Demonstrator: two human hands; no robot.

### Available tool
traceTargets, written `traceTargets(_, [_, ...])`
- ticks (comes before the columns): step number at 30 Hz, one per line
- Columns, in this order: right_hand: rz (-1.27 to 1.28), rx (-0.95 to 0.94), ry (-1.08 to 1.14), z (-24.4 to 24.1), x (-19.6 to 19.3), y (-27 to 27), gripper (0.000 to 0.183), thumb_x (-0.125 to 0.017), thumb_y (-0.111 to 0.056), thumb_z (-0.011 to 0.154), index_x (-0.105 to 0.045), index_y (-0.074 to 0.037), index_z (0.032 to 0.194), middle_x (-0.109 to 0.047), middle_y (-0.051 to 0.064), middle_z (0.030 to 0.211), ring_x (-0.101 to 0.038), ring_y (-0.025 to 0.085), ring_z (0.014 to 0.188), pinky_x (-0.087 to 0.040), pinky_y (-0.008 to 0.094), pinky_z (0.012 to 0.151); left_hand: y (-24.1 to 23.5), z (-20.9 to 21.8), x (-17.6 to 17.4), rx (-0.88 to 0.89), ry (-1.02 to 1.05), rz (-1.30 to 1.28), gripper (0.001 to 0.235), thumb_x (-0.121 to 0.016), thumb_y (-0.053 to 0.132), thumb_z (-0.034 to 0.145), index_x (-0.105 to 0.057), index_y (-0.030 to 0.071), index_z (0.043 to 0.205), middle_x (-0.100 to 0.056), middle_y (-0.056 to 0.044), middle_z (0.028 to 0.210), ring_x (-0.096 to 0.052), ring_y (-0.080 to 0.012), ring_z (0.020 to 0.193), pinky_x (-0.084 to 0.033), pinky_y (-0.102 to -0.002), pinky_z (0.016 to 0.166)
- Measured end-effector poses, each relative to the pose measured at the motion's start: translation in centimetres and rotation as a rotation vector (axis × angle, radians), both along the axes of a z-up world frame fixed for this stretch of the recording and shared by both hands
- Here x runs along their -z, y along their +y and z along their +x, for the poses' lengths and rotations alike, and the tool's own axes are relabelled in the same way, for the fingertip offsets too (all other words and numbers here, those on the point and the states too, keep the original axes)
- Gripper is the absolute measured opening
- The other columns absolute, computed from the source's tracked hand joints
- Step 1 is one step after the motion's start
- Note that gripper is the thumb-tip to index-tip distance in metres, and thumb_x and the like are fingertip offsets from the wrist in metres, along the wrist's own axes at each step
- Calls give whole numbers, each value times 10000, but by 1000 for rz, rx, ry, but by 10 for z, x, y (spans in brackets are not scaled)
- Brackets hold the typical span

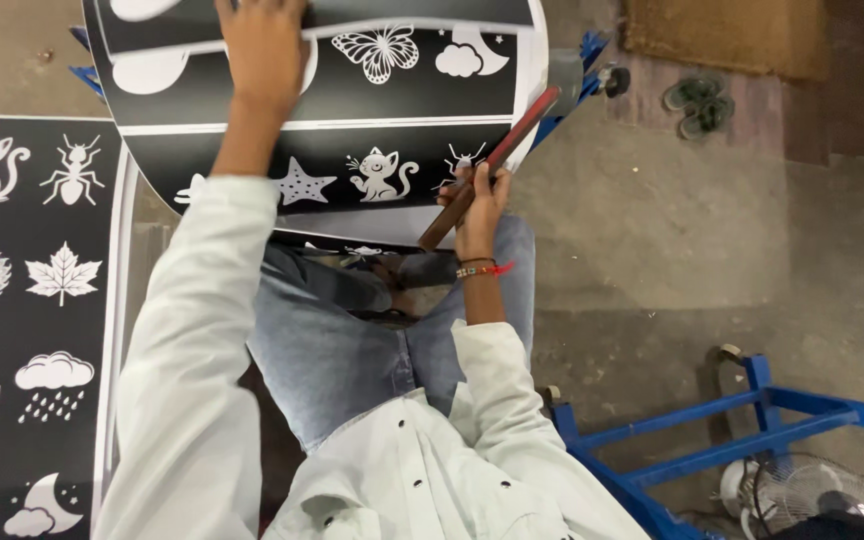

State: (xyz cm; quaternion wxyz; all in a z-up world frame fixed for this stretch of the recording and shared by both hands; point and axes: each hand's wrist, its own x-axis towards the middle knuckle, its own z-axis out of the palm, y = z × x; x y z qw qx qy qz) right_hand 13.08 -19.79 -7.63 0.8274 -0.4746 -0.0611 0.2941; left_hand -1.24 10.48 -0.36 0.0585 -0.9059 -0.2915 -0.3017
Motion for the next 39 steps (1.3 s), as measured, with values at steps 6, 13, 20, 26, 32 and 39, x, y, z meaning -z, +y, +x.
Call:
traceTargets(6, [3, 173, -101, 2, 2, 36, 134, -501, -240, 1072, -424, -152, 1138, -516, 38, 683, -506, 151, 455, -443, 318, 383, -48, -20, -1, 39, 68, 108, 744, -725, 412, 969, -495, 72, 1589, -506, -218, 1556, -399, -411, 1454, -248, -705, 1122])
traceTargets(13, [-140, -130, -262, -142, 14, 113, 169, -524, -228, 1045, -410, -158, 1147, -523, 16, 732, -498, 93, 462, -412, 247, 364, -59, -31, -25, 128, 78, 45, 784, -668, 590, 1038, -501, 26, 1557, -493, -258, 1526, -384, -446, 1415, -295, -740, 1046])
traceTargets(20, [235, -501, -436, -204, -8, 164, 299, -575, -194, 1063, -428, -144, 1318, -513, 27, 801, -470, 131, 565, -410, 308, 455, -46, -32, -60, 133, 264, -318, 774, -655, 680, 929, -579, 91, 1426, -461, -245, 1548, -342, -471, 1438, -315, -771, 1042])
traceTargets(26, [90, -755, 94, -166, -15, 119, 160, -566, -220, 1129, -509, -75, 1167, -467, -19, 716, -425, 123, 488, -353, 268, 407, -45, -35, -79, 90, 358, -353, 848, -664, 759, 840, -504, 210, 1465, -339, -196, 1577, -244, -481, 1440, -197, -883, 980])
traceTargets(32, [287, -560, -23, -64, -40, 19, 116, -538, -231, 1107, -501, -177, 1011, -410, -33, 623, -386, 105, 407, -312, 278, 342, -46, -41, -44, 78, 303, -111, 915, -700, 658, 772, -430, 210, 1522, -397, -160, 1515, -317, -441, 1396, -288, -809, 951])
traceTargets(39, [147, -542, -103, -8, -69, 7, 113, -562, -241, 1097, -519, -144, 1060, -440, 0, 660, -422, 119, 437, -341, 284, 384, 3, -12, -12, 1, 171, 106, 523, -652, 161, 999, -541, 189, 1509, -629, -125, 1360, -591, -314, 1207, -420, -515, 1031])
